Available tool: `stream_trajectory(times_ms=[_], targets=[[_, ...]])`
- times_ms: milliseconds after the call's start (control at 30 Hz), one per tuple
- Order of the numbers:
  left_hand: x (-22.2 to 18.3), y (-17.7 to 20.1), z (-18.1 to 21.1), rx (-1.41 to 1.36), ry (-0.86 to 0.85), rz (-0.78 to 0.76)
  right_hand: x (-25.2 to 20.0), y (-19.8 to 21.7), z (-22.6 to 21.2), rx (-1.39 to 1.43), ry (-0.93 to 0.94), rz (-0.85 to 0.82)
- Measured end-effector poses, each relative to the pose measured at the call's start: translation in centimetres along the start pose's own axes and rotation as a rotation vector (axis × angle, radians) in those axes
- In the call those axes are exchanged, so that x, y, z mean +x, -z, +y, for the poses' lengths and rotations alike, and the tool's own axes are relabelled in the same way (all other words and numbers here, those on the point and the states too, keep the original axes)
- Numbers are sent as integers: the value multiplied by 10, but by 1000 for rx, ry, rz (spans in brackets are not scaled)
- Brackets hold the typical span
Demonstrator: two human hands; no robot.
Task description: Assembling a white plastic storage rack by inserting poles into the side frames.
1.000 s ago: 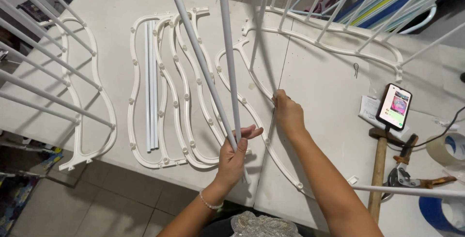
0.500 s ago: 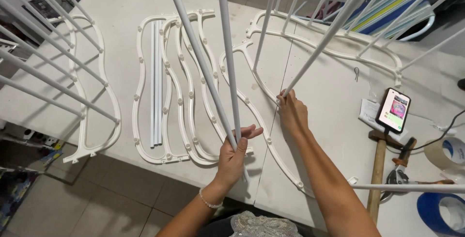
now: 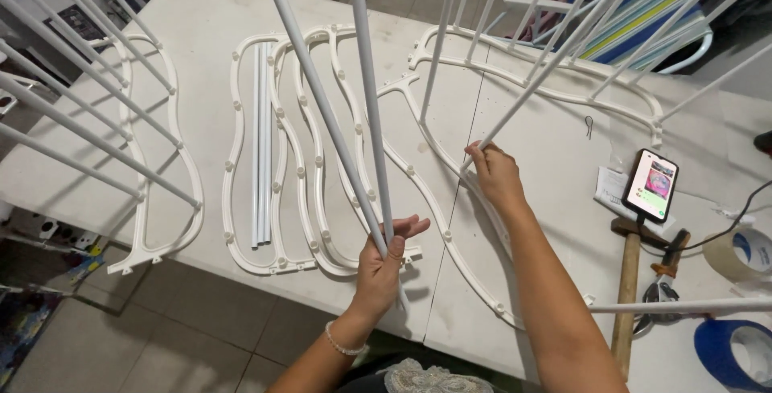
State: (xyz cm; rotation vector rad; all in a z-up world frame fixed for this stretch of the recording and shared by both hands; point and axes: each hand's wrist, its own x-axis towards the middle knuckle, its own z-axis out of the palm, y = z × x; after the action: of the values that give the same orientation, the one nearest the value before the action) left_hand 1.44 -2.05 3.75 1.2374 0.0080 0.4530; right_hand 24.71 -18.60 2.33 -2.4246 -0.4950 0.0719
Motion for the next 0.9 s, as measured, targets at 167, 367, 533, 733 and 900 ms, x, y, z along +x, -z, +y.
stream_trajectory(times_ms=[167,367,533,733,900], targets=[[1,2,-7,-51,88,46,-23,12,-29,422,146,156],[21,3,15,-50,0,87,-107,-3,-10,570,207,-129],[47,1,37,-20,-18,54,-179,-28,18,940,-52,-267],[69,-14,43,-73,-113,-27,-238,-66,48,1326,-301,-321],[73,-28,42,-91,-103,-83,-255,-72,39,1483,-236,-375]])
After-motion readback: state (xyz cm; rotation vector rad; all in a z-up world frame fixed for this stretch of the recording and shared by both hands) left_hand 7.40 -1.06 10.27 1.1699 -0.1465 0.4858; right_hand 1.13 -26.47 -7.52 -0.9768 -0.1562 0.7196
